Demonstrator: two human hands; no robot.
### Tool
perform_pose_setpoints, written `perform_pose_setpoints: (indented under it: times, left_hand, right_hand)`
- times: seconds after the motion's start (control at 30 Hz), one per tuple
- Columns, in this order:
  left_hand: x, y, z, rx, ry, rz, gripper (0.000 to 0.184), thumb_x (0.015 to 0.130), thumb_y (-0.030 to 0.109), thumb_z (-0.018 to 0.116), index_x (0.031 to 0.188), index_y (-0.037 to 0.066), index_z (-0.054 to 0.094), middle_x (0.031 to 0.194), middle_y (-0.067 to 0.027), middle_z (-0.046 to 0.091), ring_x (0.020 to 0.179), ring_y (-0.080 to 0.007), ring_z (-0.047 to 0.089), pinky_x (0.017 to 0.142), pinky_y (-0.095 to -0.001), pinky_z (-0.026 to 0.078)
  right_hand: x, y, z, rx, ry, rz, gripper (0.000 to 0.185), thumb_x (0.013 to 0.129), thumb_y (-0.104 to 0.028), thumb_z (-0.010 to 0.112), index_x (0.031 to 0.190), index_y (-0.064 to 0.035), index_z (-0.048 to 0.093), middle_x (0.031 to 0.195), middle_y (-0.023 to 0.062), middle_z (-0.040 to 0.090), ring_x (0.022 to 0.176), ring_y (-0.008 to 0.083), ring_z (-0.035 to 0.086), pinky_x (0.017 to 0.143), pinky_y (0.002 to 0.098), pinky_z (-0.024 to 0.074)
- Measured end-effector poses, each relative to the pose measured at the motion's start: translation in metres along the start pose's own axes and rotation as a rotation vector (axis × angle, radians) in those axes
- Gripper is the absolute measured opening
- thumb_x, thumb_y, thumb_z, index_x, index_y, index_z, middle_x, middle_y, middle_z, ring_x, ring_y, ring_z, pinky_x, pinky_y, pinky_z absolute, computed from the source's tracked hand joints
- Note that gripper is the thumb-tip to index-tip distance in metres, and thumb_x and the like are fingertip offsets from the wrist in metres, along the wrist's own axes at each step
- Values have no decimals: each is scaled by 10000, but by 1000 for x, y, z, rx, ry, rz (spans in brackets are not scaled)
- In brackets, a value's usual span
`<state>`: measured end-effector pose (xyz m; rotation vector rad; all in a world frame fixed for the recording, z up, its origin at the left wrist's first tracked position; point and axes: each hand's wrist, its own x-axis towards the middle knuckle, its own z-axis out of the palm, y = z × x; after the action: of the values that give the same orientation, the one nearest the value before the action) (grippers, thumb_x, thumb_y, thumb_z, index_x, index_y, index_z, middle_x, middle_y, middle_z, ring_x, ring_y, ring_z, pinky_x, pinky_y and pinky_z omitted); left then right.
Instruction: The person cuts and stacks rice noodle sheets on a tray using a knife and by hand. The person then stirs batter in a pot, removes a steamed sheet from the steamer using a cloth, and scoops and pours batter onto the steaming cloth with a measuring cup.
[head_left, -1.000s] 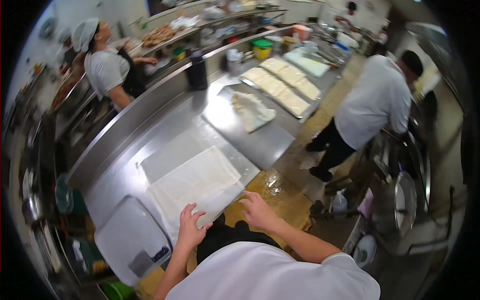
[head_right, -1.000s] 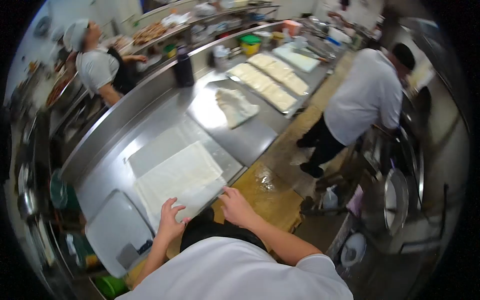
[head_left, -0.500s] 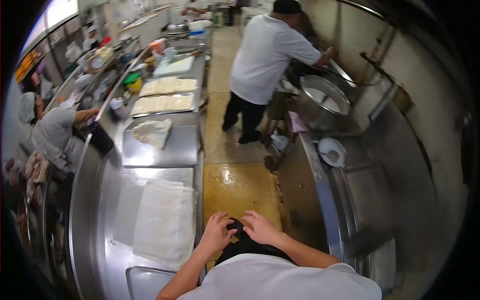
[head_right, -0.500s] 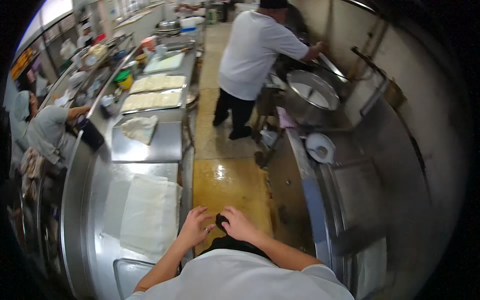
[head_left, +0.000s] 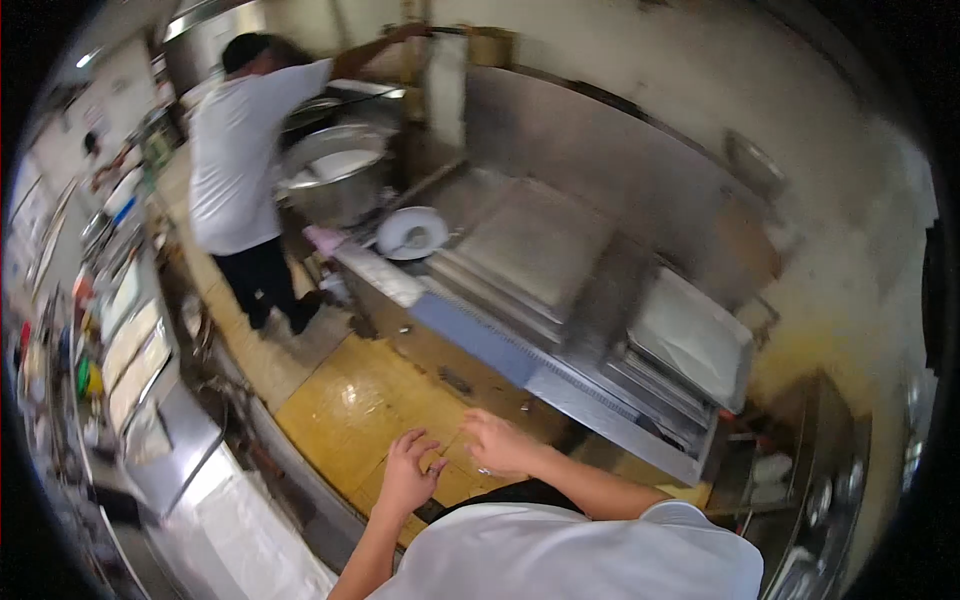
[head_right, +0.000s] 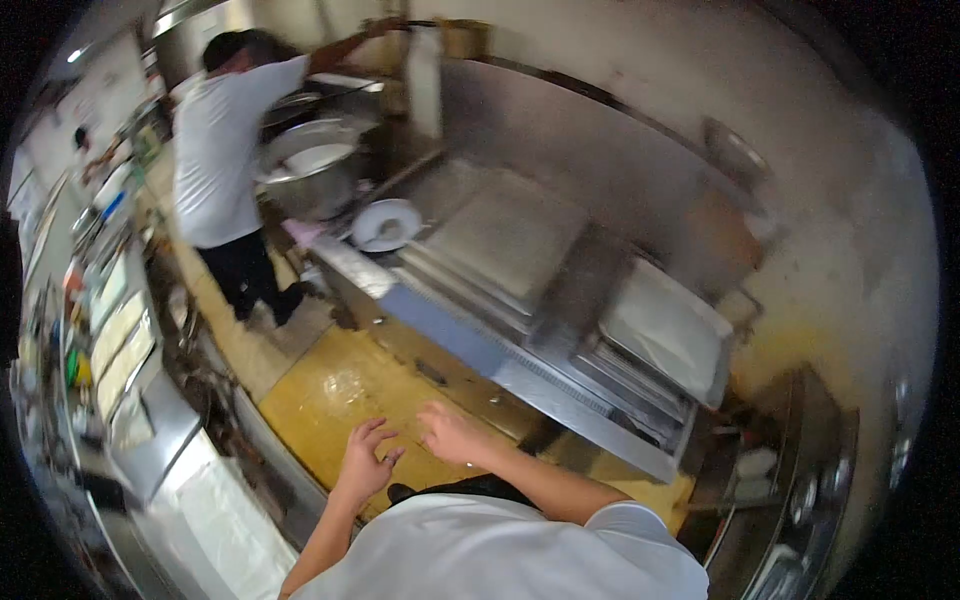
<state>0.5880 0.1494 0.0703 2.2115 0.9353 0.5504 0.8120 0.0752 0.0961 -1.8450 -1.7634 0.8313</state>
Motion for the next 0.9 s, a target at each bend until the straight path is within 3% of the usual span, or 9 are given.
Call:
perform_pose_setpoints:
  times: [0.07,0.2,0.33,0.4,0.6,0.7,0.8,0.83,0.9]
  left_hand:
    - [29,27,29,-5,-59,49,316,841,188,818,1116,56,733,1348,-201,614,1252,-419,553,1055,-497,471]
    - [90,84,107,-40,-178,189,316,849,187,815,1126,65,725,1333,-202,620,1254,-424,550,1057,-505,470]
    - [153,152,192,-46,-298,303,297,834,147,818,1104,74,717,1312,-205,630,1242,-429,558,1059,-503,469]
    - [185,181,233,-41,-370,373,301,829,133,813,1105,70,712,1307,-212,630,1248,-427,556,1066,-498,466]
    - [306,270,373,60,-467,665,305,848,78,712,1150,39,691,1337,-214,611,1306,-400,525,1111,-493,434]
    - [351,285,459,253,-303,860,252,875,67,623,1116,40,691,1331,-204,611,1319,-379,523,1121,-479,431]
    - [377,288,519,387,-418,764,232,870,65,571,1062,47,701,1258,-175,658,1266,-366,572,1091,-476,460]
    - [382,293,524,446,-488,728,221,860,72,584,1043,52,705,1221,-169,674,1238,-361,591,1070,-475,475]
    - [390,300,526,568,-617,648,199,840,86,609,1006,60,715,1147,-155,706,1182,-349,629,1027,-474,505]
  right_hand:
    - [-24,61,-37,-13,171,62,419,918,-188,663,1285,12,639,1399,264,542,1303,423,542,1120,474,442]
    - [-110,199,-142,-144,506,471,444,874,-194,706,1251,34,652,1416,323,531,1326,470,514,1145,494,422]
    - [-221,347,-224,-273,648,825,534,860,-155,697,1345,42,587,1489,322,466,1394,466,452,1182,496,380]
    - [-266,385,-252,-277,739,995,687,857,-148,685,1470,59,452,1545,346,374,1414,514,393,1188,497,372]
    - [-342,463,-279,-425,452,1125,742,840,-100,649,1514,44,374,1586,349,291,1414,540,376,1188,514,366]
    - [-350,495,-261,-516,577,1051,579,871,-84,590,1431,17,481,1493,309,443,1360,491,464,1138,501,426]
    - [-352,518,-266,-370,519,1091,463,819,-48,635,1278,-13,585,1398,247,562,1309,413,536,1037,478,505]
    - [-352,516,-263,-444,624,1041,215,854,-38,576,1052,-11,656,1172,202,687,1142,381,650,924,482,556]
    - [-355,512,-268,-405,572,1055,205,867,-41,553,1023,-20,684,1104,205,707,1077,387,677,908,488,562]
